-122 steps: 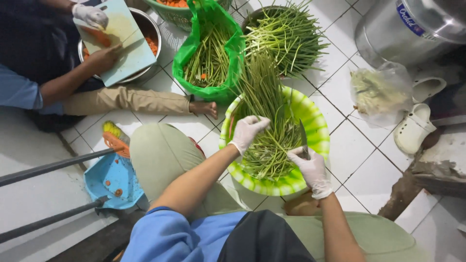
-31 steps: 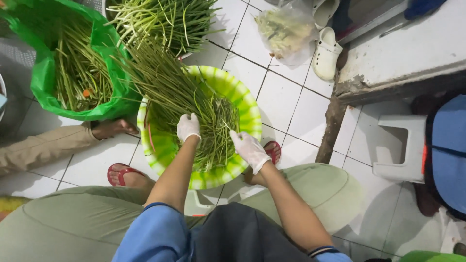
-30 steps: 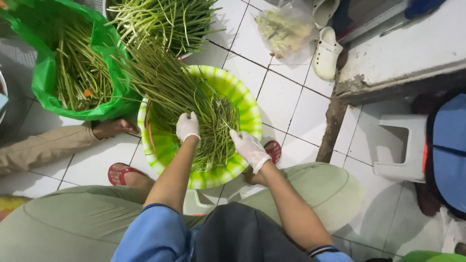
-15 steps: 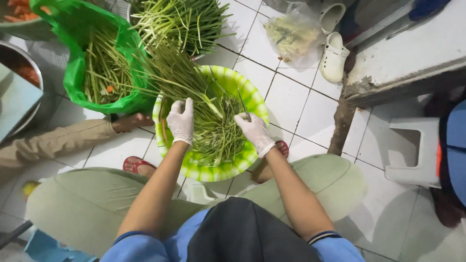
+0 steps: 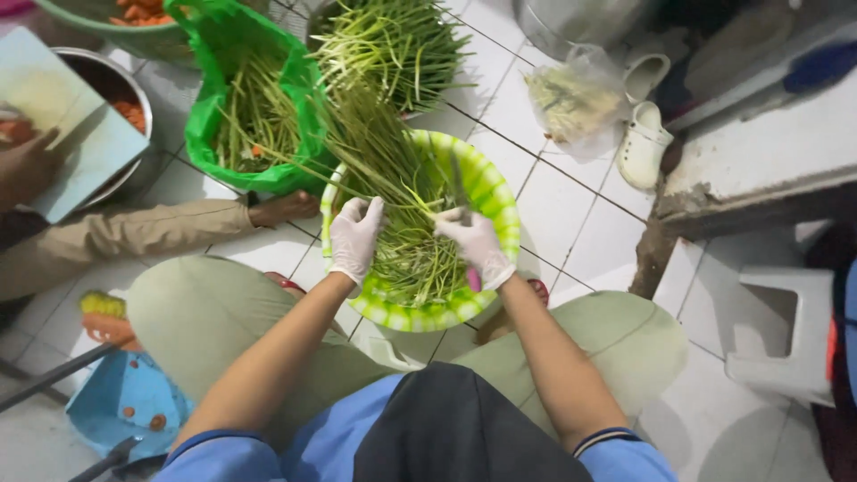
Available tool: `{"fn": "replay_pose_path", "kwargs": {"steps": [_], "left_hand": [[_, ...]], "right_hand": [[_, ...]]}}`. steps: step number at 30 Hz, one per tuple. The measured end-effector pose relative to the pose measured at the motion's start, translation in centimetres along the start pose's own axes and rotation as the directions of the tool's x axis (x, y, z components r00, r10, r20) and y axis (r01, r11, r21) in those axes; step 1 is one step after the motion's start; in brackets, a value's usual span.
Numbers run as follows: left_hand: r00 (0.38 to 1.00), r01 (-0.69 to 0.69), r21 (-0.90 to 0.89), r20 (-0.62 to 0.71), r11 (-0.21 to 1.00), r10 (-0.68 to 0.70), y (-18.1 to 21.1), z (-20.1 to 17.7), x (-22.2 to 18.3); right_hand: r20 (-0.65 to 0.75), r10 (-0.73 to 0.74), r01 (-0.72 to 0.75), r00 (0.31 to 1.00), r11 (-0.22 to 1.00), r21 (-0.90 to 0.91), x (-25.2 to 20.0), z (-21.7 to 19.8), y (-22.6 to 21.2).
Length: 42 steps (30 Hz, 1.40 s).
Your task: A person wearing gloves is sitting on the floor, sorting and cleaning a large pile of green leafy vegetables, trimming them with a small knife and placing them into a green plastic basin.
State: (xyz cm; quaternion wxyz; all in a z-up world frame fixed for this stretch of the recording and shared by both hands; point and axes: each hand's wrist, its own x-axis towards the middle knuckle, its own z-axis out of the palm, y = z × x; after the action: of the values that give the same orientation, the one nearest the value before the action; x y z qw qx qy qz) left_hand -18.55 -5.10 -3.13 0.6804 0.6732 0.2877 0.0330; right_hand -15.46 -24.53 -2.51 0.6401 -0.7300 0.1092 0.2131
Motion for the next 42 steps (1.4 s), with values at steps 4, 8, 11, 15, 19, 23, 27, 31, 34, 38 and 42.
{"fn": "replay_pose_path", "kwargs": {"steps": [4,8,11,15,19,23,27,31,34,38,42], "left_hand": [[0.999,0.044,-0.016,0.013,0.999,-0.044,1.2,-1.4,-0.2],[0.996,0.093,-0.109,0.015,0.99,-0.092,-1.9,-1.9,1.6],[0.989,0.146,-0.168,0.009,0.975,-0.147,-3.4,-2.0,2.3],[0.99,0.144,-0.127,0.013,0.981,-0.144,-4.1,-1.7,2.3],[0.988,0.151,-0.159,0.051,0.976,-0.145,-4.5,-1.3,2.1],[0.985,0.166,-0.184,0.075,0.969,-0.154,-4.1,-1.2,1.9],[0.984,0.174,-0.231,0.09,0.957,-0.157,-3.6,-0.9,1.5],[0.981,0.183,-0.253,0.116,0.95,-0.158,-2.5,-0.5,0.5],[0.975,0.19,-0.279,0.164,0.941,-0.148,-1.2,-0.1,-0.3],[0.969,0.208,-0.293,0.19,0.933,-0.156,-0.4,0.3,-0.7],[0.937,0.215,-0.264,0.327,0.94,-0.122,-0.3,1.0,-1.4]], "right_hand": [[-0.112,-0.058,0.072,0.992,0.989,0.131,1.7,-1.4,0.1],[-0.036,-0.001,0.01,0.999,0.966,0.257,-0.1,-1.2,-3.2],[-0.075,-0.013,0.037,0.997,0.946,0.322,-1.0,-1.5,-4.4],[-0.172,-0.059,0.123,0.983,0.911,0.394,-0.9,-2.1,-4.6],[-0.253,-0.03,0.08,0.967,0.979,0.188,0.2,-1.4,-2.9],[-0.229,-0.311,0.124,0.922,0.799,-0.588,1.7,-2.3,0.9],[-0.19,-0.262,0.165,0.946,0.895,-0.416,1.1,-2.2,0.2],[0.059,-0.476,0.433,0.877,0.734,-0.523,-1.8,-0.8,-3.7],[0.047,-0.411,0.354,0.911,0.717,-0.601,-0.8,-0.5,-0.8],[-0.013,-0.343,0.289,0.939,0.809,-0.513,-1.1,-0.1,-0.9],[-0.004,-0.467,0.408,0.884,0.776,-0.481,-1.4,0.2,-0.7]]}}
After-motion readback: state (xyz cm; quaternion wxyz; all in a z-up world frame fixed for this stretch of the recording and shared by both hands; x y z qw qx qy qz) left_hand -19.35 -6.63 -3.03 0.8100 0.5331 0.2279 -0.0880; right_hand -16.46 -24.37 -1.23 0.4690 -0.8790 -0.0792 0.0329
